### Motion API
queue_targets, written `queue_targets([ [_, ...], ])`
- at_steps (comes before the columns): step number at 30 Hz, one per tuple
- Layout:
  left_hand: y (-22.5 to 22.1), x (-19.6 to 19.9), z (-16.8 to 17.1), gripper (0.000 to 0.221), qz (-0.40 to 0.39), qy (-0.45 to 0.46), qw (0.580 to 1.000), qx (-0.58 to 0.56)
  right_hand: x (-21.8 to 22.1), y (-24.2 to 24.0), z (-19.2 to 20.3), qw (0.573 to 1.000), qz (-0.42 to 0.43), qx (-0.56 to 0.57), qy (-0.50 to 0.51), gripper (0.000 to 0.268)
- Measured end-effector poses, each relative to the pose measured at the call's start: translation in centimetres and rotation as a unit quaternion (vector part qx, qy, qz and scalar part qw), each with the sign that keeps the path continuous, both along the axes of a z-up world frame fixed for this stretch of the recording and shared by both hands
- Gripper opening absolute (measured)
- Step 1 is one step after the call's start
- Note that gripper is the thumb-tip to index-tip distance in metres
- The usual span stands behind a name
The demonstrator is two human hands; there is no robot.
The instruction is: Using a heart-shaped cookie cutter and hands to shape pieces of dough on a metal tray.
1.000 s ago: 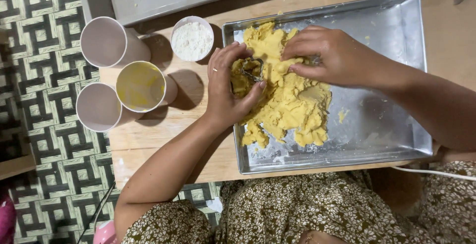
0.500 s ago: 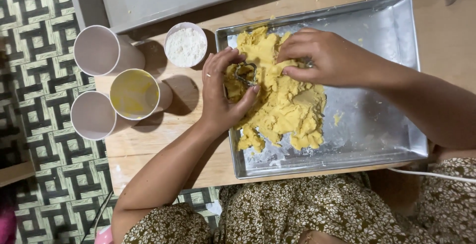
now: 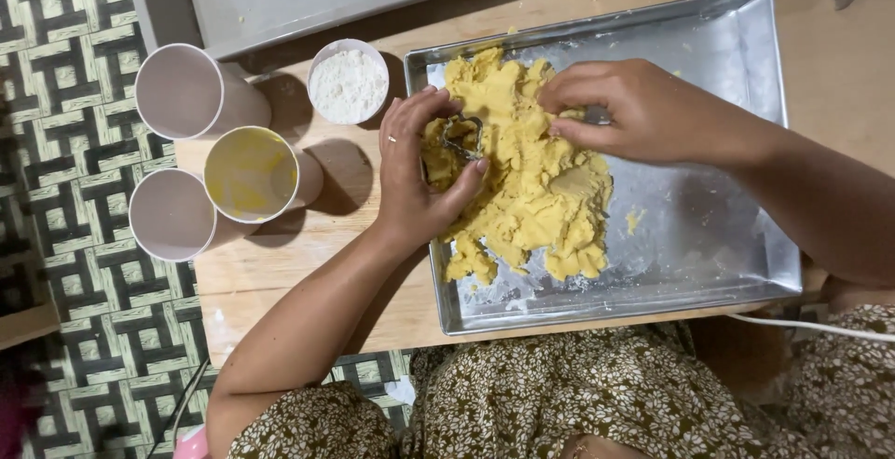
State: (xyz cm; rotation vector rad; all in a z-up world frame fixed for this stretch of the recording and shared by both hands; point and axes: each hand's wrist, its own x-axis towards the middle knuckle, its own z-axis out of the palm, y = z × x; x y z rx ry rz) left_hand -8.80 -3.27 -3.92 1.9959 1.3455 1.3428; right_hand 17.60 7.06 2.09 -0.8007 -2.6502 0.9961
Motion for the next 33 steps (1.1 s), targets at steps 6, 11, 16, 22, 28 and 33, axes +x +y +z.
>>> queue_targets([
  [6, 0.0, 0.1, 0.3, 0.063, 0.003, 0.004, 1.0, 0.003, 1.8, 0.2, -0.8, 0.996, 0.006, -0.018, -0.088, 0.038],
  [11, 0.0, 0.0, -0.4, 0.065, 0.005, 0.008, 1.0, -0.005, 4.5, -0.9, -1.8, 0.988, -0.015, -0.023, -0.151, 0.048],
  [16, 0.0, 0.0, 0.2, 0.063, 0.009, 0.011, 1.0, 0.004, 5.8, -1.6, -0.6, 0.988, -0.112, -0.082, -0.063, 0.039],
  [22, 0.1, -0.2, -0.5, 0.066, 0.009, 0.015, 1.0, -0.013, 8.0, 0.6, -0.9, 0.8, -0.288, -0.455, 0.264, 0.04],
  [28, -0.1, -0.2, -0.3, 0.063, 0.004, 0.009, 1.0, -0.013, 8.2, 0.0, -3.1, 0.784, -0.211, -0.499, 0.303, 0.033],
  [33, -0.1, -0.3, -0.3, 0.064, 0.005, 0.012, 1.0, -0.017, 6.1, -0.8, -1.7, 0.857, -0.269, -0.406, 0.167, 0.02],
])
